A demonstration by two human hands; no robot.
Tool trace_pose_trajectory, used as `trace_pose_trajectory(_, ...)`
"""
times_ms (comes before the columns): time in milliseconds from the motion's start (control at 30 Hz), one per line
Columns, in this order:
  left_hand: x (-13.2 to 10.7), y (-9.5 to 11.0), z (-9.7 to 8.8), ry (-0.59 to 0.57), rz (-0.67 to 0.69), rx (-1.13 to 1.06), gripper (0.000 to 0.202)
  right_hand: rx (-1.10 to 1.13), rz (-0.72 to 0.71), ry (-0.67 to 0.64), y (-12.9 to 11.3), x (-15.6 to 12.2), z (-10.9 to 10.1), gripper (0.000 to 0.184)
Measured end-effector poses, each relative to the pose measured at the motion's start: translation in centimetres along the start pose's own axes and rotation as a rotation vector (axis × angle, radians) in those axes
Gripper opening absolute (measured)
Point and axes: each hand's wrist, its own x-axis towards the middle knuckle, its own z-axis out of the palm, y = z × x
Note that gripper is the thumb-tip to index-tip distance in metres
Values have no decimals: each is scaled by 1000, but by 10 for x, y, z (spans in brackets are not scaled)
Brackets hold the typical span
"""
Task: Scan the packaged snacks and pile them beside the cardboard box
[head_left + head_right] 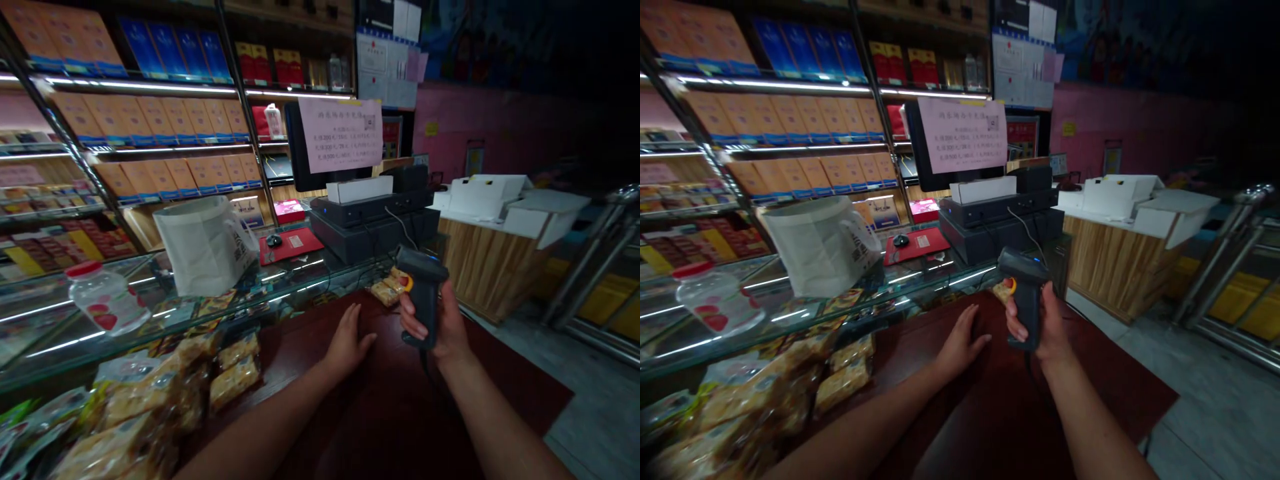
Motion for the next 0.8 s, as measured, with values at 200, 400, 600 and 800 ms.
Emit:
trace_pose_trajectory(200,89,7,56,179,-86,-8,94,-2,-65,35,-7,5,-10,60)
trace_pose_trajectory(400,96,13,54,174,-150,93,76,13,-68,37,-8,7,-13,61)
trace_pose_trajectory(600,42,27,29,135,-265,166,91,35,-33,13,-3,8,-13,58)
trace_pose_trajectory(800,-64,39,-23,76,-314,105,80,45,32,-24,4,4,-8,56)
